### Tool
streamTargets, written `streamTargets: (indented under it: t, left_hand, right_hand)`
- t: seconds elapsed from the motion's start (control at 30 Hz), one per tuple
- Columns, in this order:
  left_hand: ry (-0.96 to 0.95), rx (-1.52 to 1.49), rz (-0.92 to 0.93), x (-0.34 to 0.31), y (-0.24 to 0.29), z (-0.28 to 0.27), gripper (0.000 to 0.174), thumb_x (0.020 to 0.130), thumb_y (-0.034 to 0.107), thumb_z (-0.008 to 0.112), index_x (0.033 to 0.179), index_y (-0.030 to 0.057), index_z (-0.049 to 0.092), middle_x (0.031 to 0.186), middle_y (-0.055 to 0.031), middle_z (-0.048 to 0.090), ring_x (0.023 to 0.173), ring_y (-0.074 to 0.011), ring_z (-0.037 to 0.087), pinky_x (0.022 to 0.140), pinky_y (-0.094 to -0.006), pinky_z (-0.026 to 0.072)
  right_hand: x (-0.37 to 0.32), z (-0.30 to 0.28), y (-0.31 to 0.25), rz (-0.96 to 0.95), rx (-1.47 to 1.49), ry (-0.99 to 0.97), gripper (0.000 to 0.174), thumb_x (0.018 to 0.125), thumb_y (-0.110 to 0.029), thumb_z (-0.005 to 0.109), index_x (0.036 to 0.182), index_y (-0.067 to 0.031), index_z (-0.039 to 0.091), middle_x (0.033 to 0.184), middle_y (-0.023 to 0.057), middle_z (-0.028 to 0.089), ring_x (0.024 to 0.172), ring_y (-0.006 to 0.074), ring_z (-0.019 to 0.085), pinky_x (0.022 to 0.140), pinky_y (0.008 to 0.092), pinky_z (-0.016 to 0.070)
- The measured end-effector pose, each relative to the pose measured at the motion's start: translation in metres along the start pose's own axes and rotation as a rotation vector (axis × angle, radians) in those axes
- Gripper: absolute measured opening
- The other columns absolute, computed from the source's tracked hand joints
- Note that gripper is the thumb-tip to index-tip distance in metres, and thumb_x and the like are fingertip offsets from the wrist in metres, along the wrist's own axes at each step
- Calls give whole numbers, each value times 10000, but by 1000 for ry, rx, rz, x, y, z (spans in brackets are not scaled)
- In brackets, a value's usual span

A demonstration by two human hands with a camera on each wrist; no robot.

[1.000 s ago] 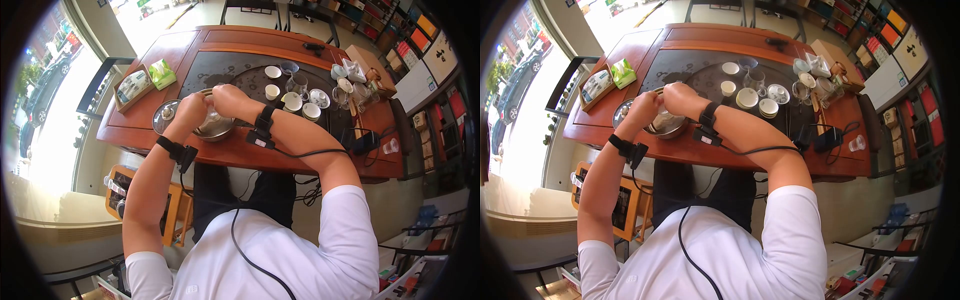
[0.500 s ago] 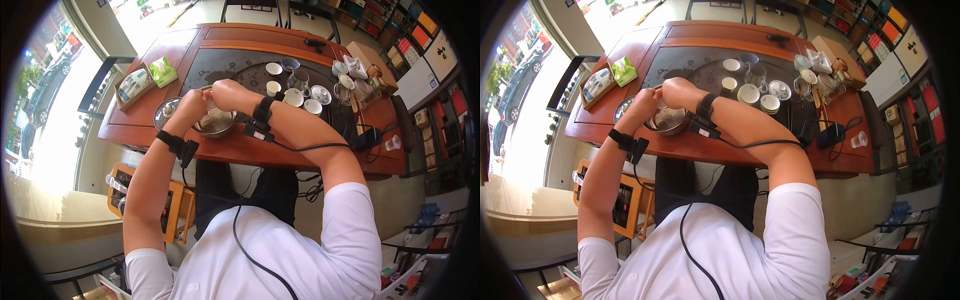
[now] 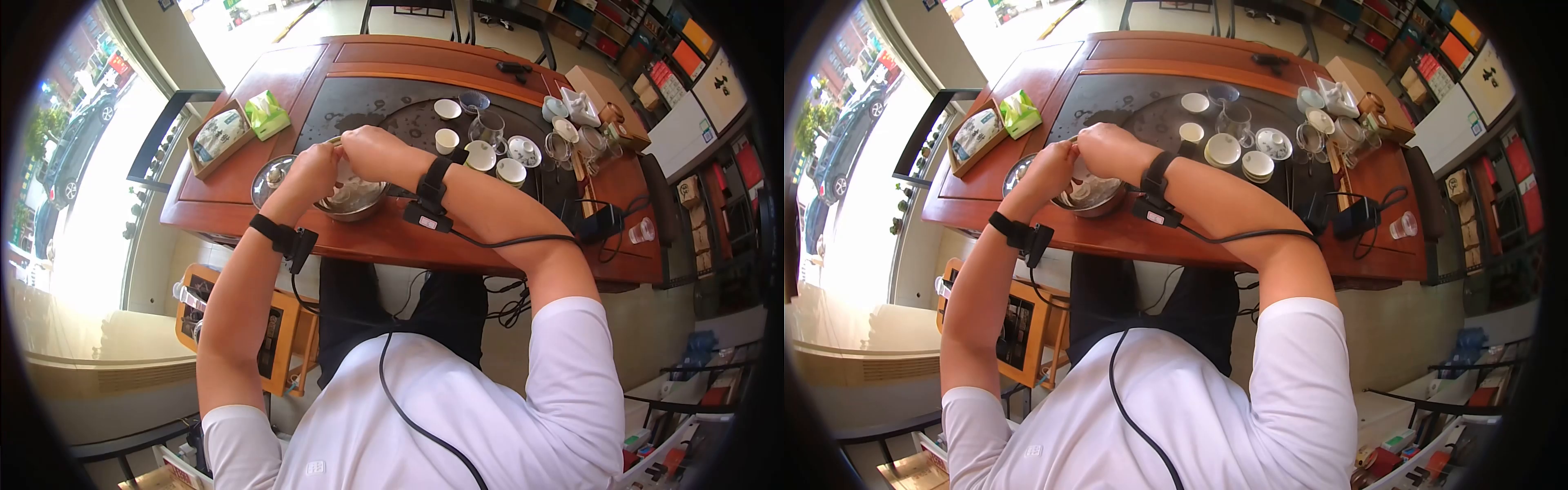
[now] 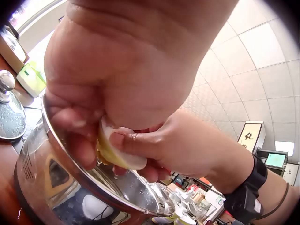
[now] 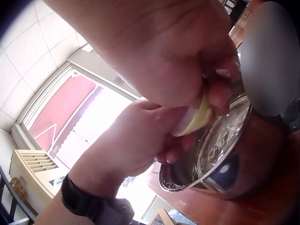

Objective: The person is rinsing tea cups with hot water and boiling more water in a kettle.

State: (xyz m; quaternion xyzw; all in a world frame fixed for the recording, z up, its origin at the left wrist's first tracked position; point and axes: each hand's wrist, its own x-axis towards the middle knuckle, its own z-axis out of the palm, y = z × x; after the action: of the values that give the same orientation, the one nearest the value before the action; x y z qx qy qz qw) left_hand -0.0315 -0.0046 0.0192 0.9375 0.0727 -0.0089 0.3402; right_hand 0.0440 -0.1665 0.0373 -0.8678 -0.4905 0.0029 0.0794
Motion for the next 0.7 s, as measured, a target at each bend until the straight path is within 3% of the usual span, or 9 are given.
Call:
streamTargets:
  t: [0.07,0.17,0.27,0.37,0.47,0.5,0.53,0.63,0.7]
  left_hand:
    - [-40,-69,-102,-13,20,-11,269,1052,186,583,1142,-24,725,980,-299,764,973,-437,771,856,-522,598]
    - [-4,67,77,-22,17,-17,290,1013,172,635,1203,-39,693,1052,-320,757,1080,-458,736,929,-545,581]
    - [98,339,287,-20,1,-9,275,1003,169,678,1195,-28,680,1059,-255,783,994,-405,778,854,-494,614]
    - [92,279,217,-29,8,-12,324,982,169,711,1237,-31,700,1126,-255,784,1109,-453,737,975,-526,566]
    - [59,264,154,-37,16,-14,412,968,179,725,1313,-44,696,1263,-288,738,1216,-449,695,1036,-496,554]
    - [46,253,159,-38,18,-15,425,971,189,725,1327,-42,695,1258,-293,739,1214,-446,698,1039,-495,554]
    - [35,241,161,-39,18,-16,438,974,199,725,1341,-40,695,1253,-297,739,1212,-443,702,1043,-493,554]
    - [-11,195,133,-42,21,-19,442,982,218,718,1342,-38,706,1240,-301,745,1198,-441,710,1049,-489,555]
    - [-19,176,136,-39,20,-16,435,985,225,714,1332,-39,715,1230,-300,750,1186,-444,715,1049,-488,556]
  right_hand:
    - [-18,-14,-14,-8,-111,106,143,925,-119,737,1017,-11,723,966,169,782,939,306,811,757,378,650]
    - [-16,16,-16,-101,-312,384,129,937,-156,701,1002,-48,674,992,167,757,875,309,812,669,406,651]
    - [-21,20,-13,-238,-399,533,138,962,-190,665,1000,-58,651,983,177,752,834,294,810,597,419,641]
    - [-29,8,-5,-197,-264,518,118,961,-138,659,1030,-44,645,980,194,747,840,340,805,669,450,657]
    - [-48,-12,26,108,-9,559,112,970,-116,655,1029,-21,645,966,227,744,852,417,770,775,485,637]
    - [-59,-26,42,249,205,511,186,973,-128,655,1107,1,661,997,290,752,944,480,742,879,536,593]
    - [-79,-41,54,334,255,553,248,955,-143,680,1158,-1,677,959,308,751,972,472,743,866,543,586]
    - [-136,-58,125,559,61,645,255,956,-186,673,1093,22,731,1045,282,760,1023,478,730,903,542,577]
    - [-174,-67,153,717,-65,520,256,939,-159,647,1005,66,752,1054,343,735,1034,496,728,890,559,587]
